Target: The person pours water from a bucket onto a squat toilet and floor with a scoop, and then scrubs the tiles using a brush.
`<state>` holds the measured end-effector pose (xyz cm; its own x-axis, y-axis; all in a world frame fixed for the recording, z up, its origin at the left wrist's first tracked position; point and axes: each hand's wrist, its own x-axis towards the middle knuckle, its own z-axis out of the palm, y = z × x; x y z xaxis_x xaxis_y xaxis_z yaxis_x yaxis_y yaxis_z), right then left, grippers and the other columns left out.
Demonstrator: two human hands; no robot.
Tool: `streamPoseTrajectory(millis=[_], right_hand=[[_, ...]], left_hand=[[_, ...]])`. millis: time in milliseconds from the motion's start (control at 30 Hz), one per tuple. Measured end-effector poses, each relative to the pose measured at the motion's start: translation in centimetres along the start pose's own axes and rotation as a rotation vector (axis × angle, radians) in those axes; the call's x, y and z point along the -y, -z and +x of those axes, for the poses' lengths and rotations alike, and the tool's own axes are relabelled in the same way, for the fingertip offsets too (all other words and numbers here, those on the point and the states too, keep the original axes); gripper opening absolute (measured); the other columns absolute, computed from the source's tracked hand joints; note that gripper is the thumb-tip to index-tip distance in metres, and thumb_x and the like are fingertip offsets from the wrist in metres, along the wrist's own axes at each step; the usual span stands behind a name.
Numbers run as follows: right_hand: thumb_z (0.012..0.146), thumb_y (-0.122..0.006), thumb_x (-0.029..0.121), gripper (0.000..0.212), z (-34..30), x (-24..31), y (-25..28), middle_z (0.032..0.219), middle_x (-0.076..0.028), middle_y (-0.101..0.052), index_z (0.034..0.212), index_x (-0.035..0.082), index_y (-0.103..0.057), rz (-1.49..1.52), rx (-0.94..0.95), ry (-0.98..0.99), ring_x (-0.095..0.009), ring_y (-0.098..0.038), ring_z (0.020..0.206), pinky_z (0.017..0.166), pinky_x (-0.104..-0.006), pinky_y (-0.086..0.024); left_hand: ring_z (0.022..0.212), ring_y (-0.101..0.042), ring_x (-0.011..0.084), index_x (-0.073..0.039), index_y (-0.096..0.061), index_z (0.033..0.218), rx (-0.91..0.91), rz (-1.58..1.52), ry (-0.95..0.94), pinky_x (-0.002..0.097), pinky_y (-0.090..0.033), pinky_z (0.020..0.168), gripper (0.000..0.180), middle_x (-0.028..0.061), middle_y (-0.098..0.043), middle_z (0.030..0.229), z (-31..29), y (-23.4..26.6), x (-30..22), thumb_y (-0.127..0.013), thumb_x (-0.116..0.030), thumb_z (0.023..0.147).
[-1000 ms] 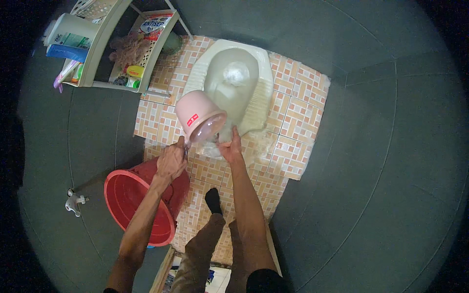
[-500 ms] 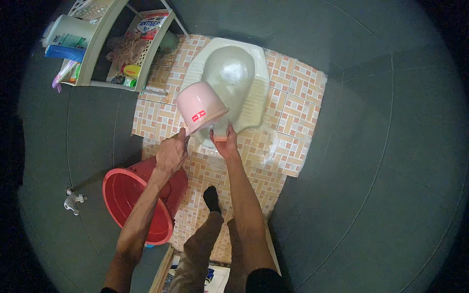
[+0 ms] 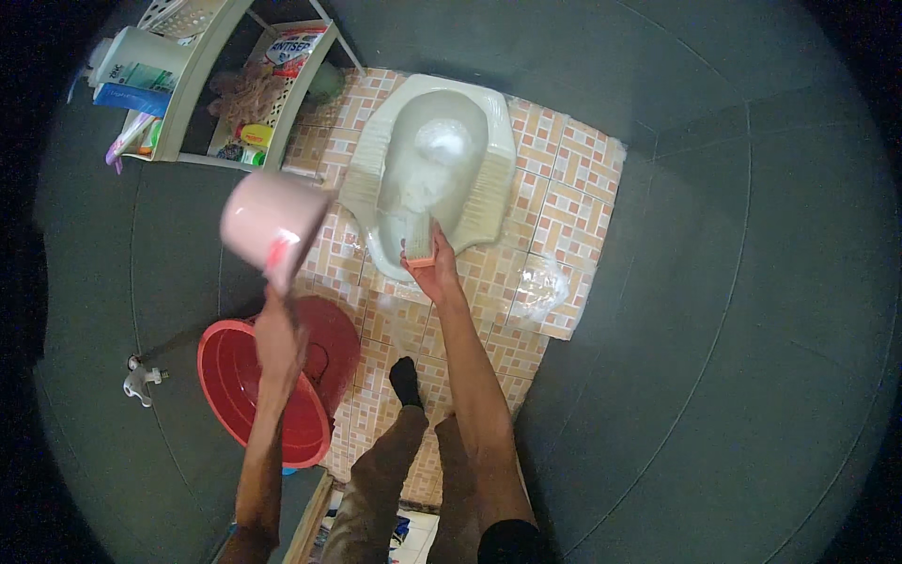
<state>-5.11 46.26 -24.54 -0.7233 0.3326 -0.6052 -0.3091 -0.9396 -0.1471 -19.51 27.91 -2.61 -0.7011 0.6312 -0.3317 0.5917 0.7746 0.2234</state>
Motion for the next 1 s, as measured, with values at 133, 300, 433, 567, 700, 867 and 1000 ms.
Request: streamPoseTrajectory(millis=[133,300,433,567,700,867,1000], right_hand=[[0.097,-0.044,0.043,0.046,0.5,1.9,-4.0,0.115,-0.016,-0.054,0.132,0.012,-0.042,-0.074,-0.001,0.095,-0.025,-0.054,0.104,0.081,-0.0435,-0.05],[0.094,-0.053,0.027,0.052,0.0,3.0,-6.6,0.14,-0.017,-0.039,0.14,0.013,-0.033,-1.991,-0.51,0.431,-0.034,-0.046,0.12,0.095,-0.0531,-0.04],[0.093,-0.054,0.027,0.056,-1.4,2.3,-1.1,0.136,-0.024,-0.042,0.139,0.004,-0.033,-1.578,-0.418,0.774,-0.039,-0.045,0.12,0.098,-0.05,-0.038],[0.093,-0.053,0.027,0.055,-7.0,-1.8,3.6,0.129,-0.028,-0.047,0.136,-0.001,-0.034,-1.585,-0.511,0.686,-0.042,-0.046,0.118,0.1,-0.0457,-0.037],[0.094,-0.051,0.03,0.054,-12.9,-5.7,6.6,0.127,-0.026,-0.05,0.137,0.001,-0.034,-1.506,-0.535,0.506,-0.041,-0.049,0.116,0.1,-0.0444,-0.037],[0.096,-0.051,0.031,0.05,-18.5,-9.9,10.6,0.127,-0.022,-0.051,0.136,0.004,-0.038,-1.24,-0.606,0.294,-0.033,-0.051,0.117,0.098,-0.04,-0.039],[0.095,-0.052,0.035,0.046,-21.0,-10.6,16.5,0.119,-0.01,-0.051,0.13,0.006,-0.044,-1.002,-0.72,0.414,-0.023,-0.05,0.108,0.091,-0.0364,-0.043]], left_hand=[[0.092,-0.059,0.023,0.008,-0.042,0.123,-0.392,-0.443,0.119,0.0313,-0.044,0.085,0.036,0.0213,-0.062,0.099,-9.5,1.9,7.7,-0.043,-0.001,0.088],[0.07,-0.057,0.025,0.009,-0.044,0.112,-0.086,-0.309,0.534,0.0377,-0.047,0.067,0.03,0.0164,-0.061,0.083,-19.2,1.4,16.0,-0.046,-0.009,0.089],[0.064,-0.059,0.036,0.009,-0.045,0.109,0.15,0.016,0.253,0.0458,-0.048,0.062,0.035,0.0174,-0.062,0.08,-23.4,-7.5,26.5,-0.053,-0.013,0.083],[0.07,-0.061,0.0427,0.006,-0.049,0.108,0.035,0.331,0.0,0.0487,-0.049,0.061,0.037,0.02,-0.064,0.088,-23.7,-16.4,33.1,-0.054,-0.016,0.079],[0.07,-0.062,0.0349,0.0,-0.053,0.094,-0.32,0.593,-0.299,0.0453,-0.048,0.054,0.024,0.0159,-0.063,0.089,-23.7,-24.5,37.6,-0.053,-0.02,0.081],[0.046,-0.041,0.0193,-0.012,-0.048,0.08,0.276,-1.058,1.037,0.0337,-0.035,0.04,0.031,0.0023,-0.044,0.061,-20.3,-24.7,36.1,-0.041,-0.041,0.089],[0.033,-0.03,0.0123,-0.018,-0.045,0.067,0.312,-1.408,1.179,0.0278,-0.025,0.03,0.043,-0.0039,-0.035,0.046,-18.4,-20.8,28.5,-0.033,-0.05,0.094]])
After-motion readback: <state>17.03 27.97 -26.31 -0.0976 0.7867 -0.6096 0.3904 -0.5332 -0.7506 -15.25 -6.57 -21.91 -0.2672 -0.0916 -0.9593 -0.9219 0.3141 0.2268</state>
